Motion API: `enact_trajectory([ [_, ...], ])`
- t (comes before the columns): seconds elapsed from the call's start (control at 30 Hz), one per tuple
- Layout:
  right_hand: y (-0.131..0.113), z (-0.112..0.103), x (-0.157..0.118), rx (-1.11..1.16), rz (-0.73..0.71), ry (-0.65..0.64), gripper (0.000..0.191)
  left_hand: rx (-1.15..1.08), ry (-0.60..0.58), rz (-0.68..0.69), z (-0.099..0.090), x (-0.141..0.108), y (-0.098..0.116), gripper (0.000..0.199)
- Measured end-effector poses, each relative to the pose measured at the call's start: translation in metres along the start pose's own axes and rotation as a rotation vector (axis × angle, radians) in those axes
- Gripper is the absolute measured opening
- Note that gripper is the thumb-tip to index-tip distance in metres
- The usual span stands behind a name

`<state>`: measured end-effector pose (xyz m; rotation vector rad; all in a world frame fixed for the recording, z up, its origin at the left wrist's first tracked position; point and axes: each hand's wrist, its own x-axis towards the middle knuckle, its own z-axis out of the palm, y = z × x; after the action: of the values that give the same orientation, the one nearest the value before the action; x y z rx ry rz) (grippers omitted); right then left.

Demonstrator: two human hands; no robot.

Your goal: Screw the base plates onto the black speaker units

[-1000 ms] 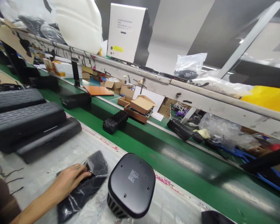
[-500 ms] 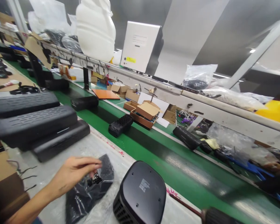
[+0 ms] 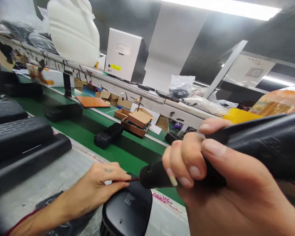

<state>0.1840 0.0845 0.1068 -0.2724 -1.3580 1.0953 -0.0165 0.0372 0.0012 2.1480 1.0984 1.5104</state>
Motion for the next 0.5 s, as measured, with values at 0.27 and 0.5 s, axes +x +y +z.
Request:
enact_trajectory([
  [0.27, -0.006, 0.023, 0.003, 0.017, 0.013, 0.003, 0.017, 0.185, -0.109, 0.052, -0.001, 0.003, 0.000, 0.021],
  [0.5, -0.005, 0.025, 0.001, 0.018, 0.004, -0.038, 0.015, 0.240, -0.167, 0.003, -0.001, -0.001, 0.000, 0.023],
])
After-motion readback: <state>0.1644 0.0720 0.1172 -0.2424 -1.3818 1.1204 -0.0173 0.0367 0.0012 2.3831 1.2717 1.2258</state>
